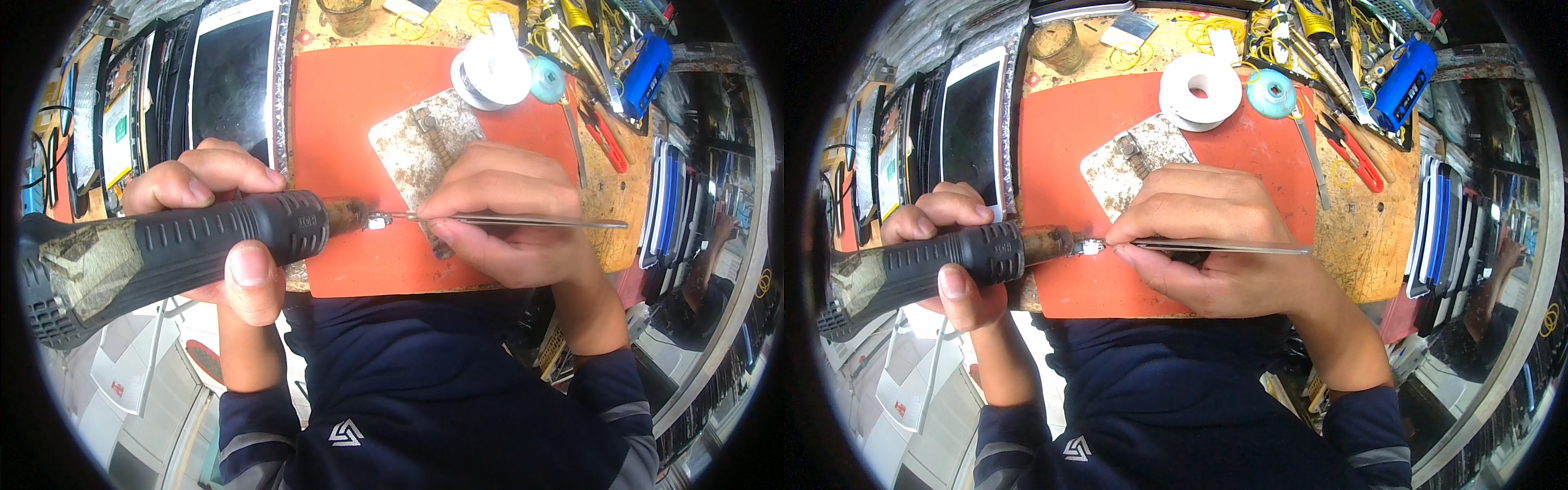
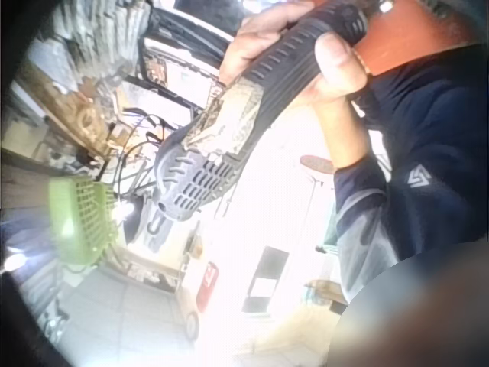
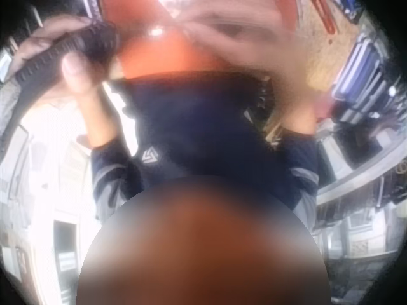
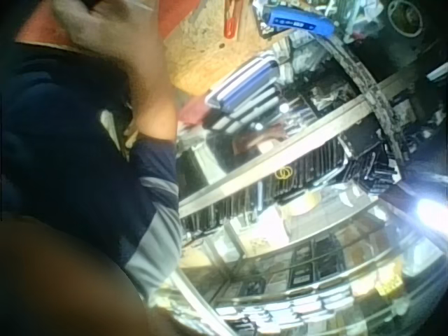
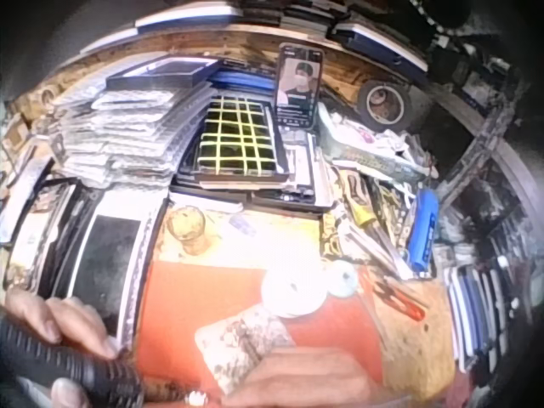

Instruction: The person solders a small electronic component on a red mat using a soldering iron and solder wire, then switches to a hot air gun to reflow solder on the same component. The person uses tweezers to hold the component and applies flux from a small container.

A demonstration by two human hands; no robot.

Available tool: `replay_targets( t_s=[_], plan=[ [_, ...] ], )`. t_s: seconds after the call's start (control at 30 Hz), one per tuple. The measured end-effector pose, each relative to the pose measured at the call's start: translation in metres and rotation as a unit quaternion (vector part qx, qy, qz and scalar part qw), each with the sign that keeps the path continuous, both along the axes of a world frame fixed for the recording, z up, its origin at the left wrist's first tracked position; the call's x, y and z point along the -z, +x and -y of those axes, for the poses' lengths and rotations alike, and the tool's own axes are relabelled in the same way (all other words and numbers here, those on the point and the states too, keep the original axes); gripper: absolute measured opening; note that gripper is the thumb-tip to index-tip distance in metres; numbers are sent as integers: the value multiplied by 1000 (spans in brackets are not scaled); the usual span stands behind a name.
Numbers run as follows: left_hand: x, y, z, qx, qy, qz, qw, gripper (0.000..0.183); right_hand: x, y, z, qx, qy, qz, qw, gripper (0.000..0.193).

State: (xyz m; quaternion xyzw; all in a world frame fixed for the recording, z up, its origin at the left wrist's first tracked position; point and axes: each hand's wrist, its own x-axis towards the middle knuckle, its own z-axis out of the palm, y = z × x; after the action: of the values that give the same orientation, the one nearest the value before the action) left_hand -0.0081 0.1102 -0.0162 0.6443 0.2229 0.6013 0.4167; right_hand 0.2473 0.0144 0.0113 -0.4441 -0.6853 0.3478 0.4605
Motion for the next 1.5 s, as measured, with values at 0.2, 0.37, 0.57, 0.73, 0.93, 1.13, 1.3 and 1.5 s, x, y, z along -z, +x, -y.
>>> replay_targets(
  t_s=[0.2,0.37,0.57,0.73,0.93,1.13,1.3,1.5],
  plan=[
    [1,0,0,-1,1,4,1000,60,0,0,0,-1,1,0,1000,14],
    [0,-1,0,0,0,-1,1000,60,-1,1,0,-4,-4,4,1000,14],
    [0,0,0,-3,3,-4,1000,61,-1,1,0,-4,0,5,1000,15],
    [0,0,0,-2,3,-8,1000,61,0,1,0,-5,2,1,1000,15],
    [0,1,-1,2,4,-7,1000,61,1,1,0,-5,1,-3,1000,15],
    [-1,1,0,-2,2,-11,1000,60,0,1,0,-2,-4,-1,1000,15],
    [-1,1,0,2,2,-7,1000,61,-1,1,1,1,-7,-2,1000,15],
    [0,1,-1,4,4,-2,1000,61,0,1,1,2,-5,-7,1000,14]
  ],
)
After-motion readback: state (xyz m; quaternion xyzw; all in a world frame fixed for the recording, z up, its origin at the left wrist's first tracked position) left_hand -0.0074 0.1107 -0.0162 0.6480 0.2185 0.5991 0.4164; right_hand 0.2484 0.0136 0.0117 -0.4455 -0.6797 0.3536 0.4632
